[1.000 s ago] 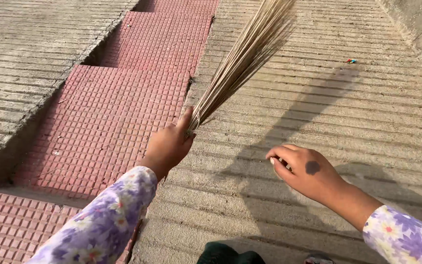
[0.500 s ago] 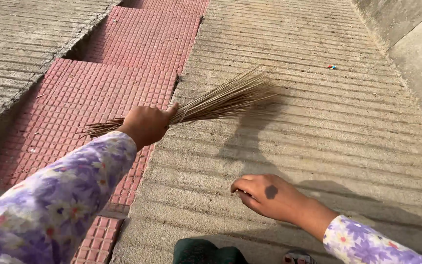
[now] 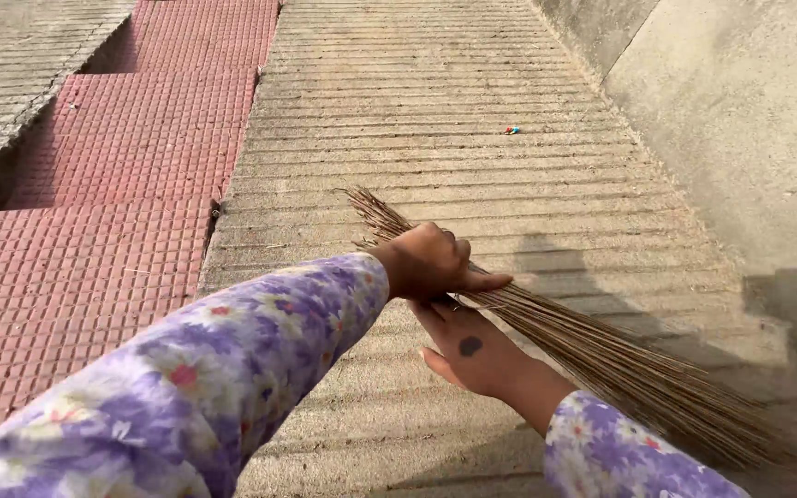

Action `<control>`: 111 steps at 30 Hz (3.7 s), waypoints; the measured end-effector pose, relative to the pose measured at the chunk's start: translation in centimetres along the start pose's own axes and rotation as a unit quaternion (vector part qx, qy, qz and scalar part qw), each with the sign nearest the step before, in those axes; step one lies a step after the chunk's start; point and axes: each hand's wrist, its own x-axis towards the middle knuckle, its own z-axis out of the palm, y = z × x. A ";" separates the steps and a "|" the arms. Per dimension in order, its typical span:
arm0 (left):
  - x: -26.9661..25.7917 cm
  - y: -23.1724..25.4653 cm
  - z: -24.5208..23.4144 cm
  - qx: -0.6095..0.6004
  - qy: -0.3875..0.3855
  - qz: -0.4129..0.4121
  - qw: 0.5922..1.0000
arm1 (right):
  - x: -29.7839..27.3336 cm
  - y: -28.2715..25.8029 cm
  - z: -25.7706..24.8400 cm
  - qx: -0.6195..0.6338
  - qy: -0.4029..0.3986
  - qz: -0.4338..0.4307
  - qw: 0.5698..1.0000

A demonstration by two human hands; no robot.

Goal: Shaking and striking a bundle of broom material against concrete stairs to clean it.

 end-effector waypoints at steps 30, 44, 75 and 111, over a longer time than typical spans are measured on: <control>2.1 -3.0 3.6 -0.298 -0.418 -0.292 0.807 | 16.5 12.8 4.0 0.716 0.345 0.522 0.311; -0.4 -9.4 -6.3 -0.269 -0.337 -0.157 0.888 | 6.1 6.5 -4.8 0.826 0.167 0.296 0.450; -7.8 -21.1 2.8 -0.203 -0.197 -0.237 0.929 | 28.0 6.7 -5.8 0.842 0.253 0.090 0.468; -6.1 -36.7 12.9 -0.022 -0.380 -0.147 0.913 | 46.9 19.8 -4.5 0.713 0.400 0.318 0.480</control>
